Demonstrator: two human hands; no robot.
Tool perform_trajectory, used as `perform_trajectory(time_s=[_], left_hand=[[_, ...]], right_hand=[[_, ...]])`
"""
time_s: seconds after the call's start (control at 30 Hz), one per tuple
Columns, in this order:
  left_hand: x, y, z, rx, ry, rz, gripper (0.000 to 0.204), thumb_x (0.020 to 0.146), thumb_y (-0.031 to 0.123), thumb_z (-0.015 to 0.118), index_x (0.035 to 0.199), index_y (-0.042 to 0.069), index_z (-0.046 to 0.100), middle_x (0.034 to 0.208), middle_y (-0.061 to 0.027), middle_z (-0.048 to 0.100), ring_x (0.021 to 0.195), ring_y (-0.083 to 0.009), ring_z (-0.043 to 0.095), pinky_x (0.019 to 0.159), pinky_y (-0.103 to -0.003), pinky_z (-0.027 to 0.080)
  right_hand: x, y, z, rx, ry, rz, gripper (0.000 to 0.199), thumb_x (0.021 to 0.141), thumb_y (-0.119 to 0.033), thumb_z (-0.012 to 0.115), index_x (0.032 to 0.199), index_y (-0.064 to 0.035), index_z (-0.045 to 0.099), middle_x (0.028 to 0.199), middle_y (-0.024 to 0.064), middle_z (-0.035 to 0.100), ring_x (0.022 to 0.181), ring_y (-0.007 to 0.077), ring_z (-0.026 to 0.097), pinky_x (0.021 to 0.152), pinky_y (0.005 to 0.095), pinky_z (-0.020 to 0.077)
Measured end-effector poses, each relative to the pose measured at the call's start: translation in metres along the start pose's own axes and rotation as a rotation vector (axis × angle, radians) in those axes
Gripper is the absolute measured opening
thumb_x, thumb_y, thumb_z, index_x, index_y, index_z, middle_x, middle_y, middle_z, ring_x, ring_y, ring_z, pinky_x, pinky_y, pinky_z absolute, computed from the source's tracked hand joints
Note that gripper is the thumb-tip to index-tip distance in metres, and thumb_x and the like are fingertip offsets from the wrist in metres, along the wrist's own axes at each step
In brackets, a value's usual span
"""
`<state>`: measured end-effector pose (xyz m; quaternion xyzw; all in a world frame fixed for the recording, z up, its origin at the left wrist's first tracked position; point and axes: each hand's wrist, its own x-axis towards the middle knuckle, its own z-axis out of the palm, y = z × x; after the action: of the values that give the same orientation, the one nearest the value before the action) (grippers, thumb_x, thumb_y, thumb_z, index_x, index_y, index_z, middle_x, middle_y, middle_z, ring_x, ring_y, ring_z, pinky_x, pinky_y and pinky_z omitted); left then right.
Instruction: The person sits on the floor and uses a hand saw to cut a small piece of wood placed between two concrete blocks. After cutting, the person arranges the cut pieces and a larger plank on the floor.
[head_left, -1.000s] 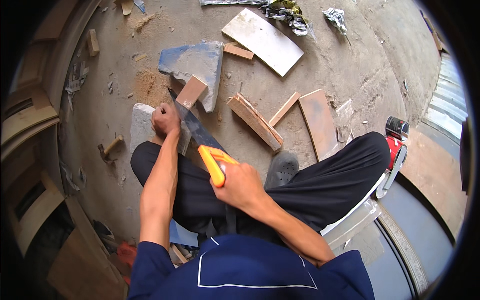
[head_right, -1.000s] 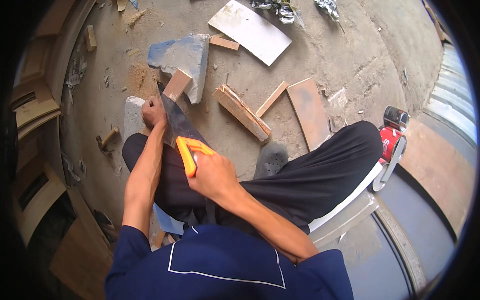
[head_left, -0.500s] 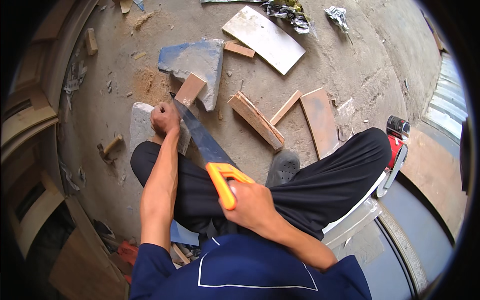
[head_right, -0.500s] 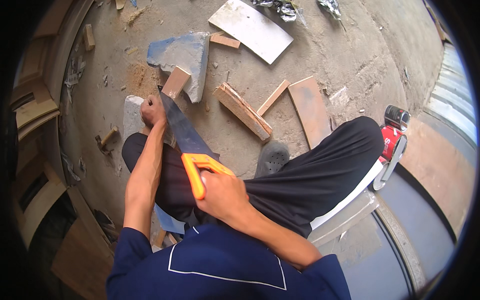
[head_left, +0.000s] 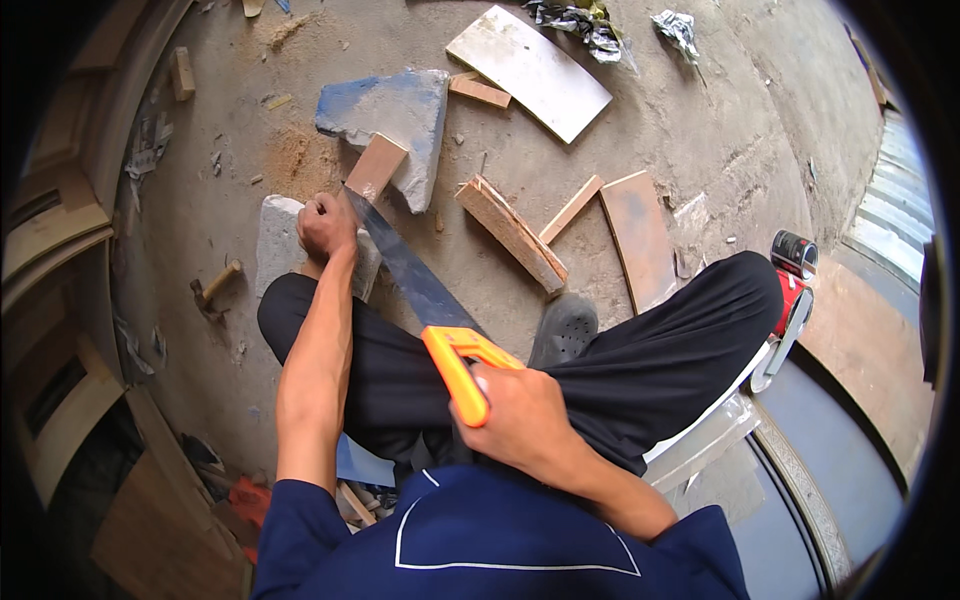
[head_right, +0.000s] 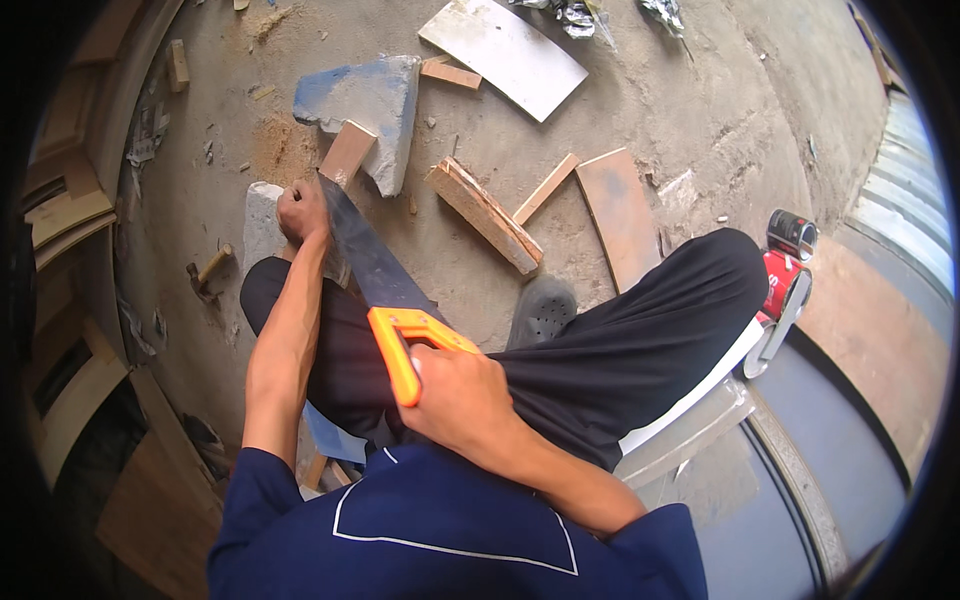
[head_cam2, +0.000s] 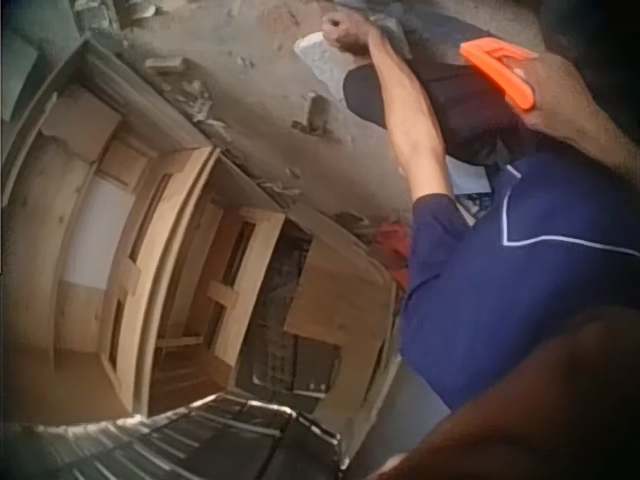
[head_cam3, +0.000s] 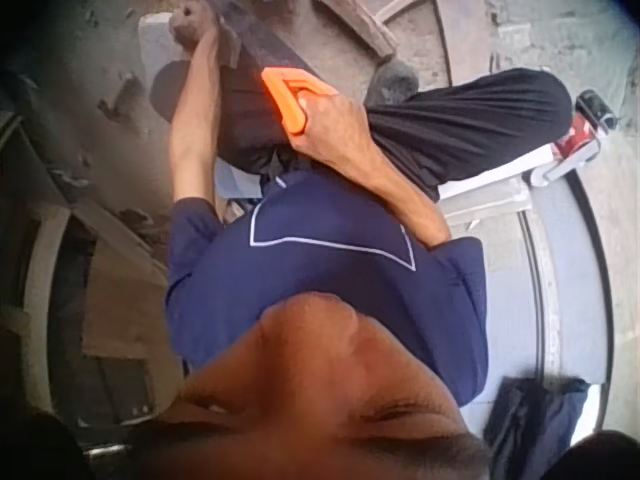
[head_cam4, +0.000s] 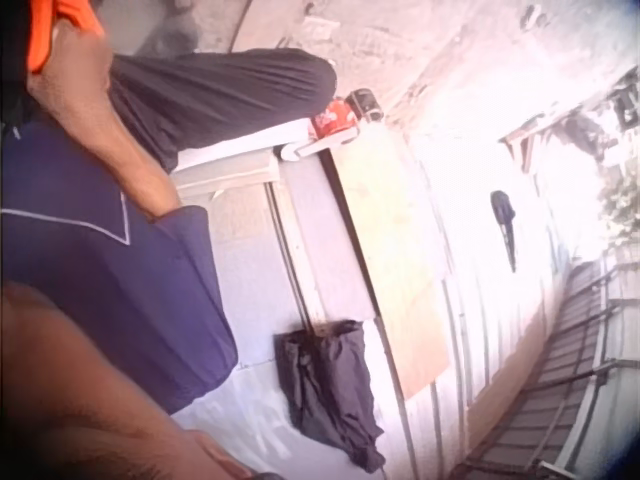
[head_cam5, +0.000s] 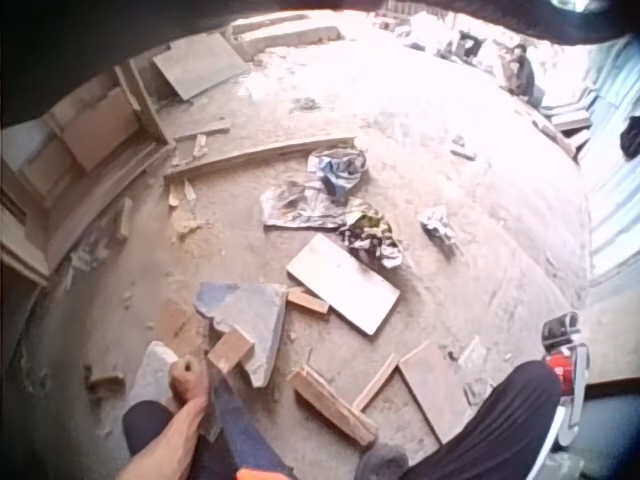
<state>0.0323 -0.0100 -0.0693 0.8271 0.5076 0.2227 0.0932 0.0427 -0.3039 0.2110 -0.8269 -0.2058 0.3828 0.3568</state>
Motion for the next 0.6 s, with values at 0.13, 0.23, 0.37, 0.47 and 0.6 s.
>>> perform_trajectory(time_s=[0.13,0.23,0.37,0.47,0.6], left_hand=[[0.001,0.004,0.003,0.060,-0.013,0.010,0.032,0.083,0.027,0.054,0.065,0.002,0.060,0.073,-0.0186,0.062,0.074,-0.0393,0.058,0.068,-0.050,0.043],[0.006,-0.002,0.003,0.034,-0.004,-0.058,0.031,0.084,0.027,0.054,0.066,0.002,0.061,0.075,-0.0182,0.062,0.074,-0.0388,0.058,0.068,-0.050,0.043],[-0.008,0.009,-0.002,0.020,-0.014,0.059,0.031,0.084,0.028,0.055,0.066,0.004,0.062,0.074,-0.0160,0.062,0.075,-0.0373,0.058,0.069,-0.048,0.044],[-0.017,0.014,-0.007,0.006,-0.041,0.036,0.030,0.084,0.027,0.055,0.065,0.004,0.061,0.074,-0.0131,0.062,0.076,-0.0357,0.058,0.071,-0.048,0.044],[-0.016,0.007,-0.006,0.005,-0.003,0.057,0.029,0.084,0.028,0.056,0.067,0.005,0.062,0.073,-0.0123,0.063,0.075,-0.0353,0.058,0.070,-0.047,0.043]], right_hand=[[0.050,0.016,0.021,-0.026,0.085,-0.040,0.021,0.072,-0.024,0.069,0.075,-0.0031,0.063,0.064,0.0198,0.061,0.061,0.0388,0.062,0.059,0.0459,0.0519],[0.061,0.006,0.016,-0.126,0.018,-0.051,0.021,0.074,-0.025,0.067,0.076,-0.0041,0.064,0.064,0.0207,0.061,0.062,0.0395,0.062,0.059,0.0473,0.0512],[0.033,0.009,0.009,-0.083,-0.051,0.018,0.021,0.075,-0.023,0.067,0.075,-0.0031,0.062,0.065,0.0206,0.061,0.063,0.0401,0.061,0.060,0.0472,0.0511],[0.028,-0.006,0.006,-0.039,-0.044,0.050,0.019,0.075,-0.019,0.067,0.074,-0.0016,0.061,0.065,0.0202,0.061,0.063,0.0404,0.061,0.061,0.0455,0.0512],[0.024,-0.007,0.005,0.048,-0.059,0.100,0.016,0.074,-0.014,0.066,0.073,0.0005,0.060,0.064,0.0214,0.059,0.064,0.0404,0.060,0.060,0.0425,0.0499]])
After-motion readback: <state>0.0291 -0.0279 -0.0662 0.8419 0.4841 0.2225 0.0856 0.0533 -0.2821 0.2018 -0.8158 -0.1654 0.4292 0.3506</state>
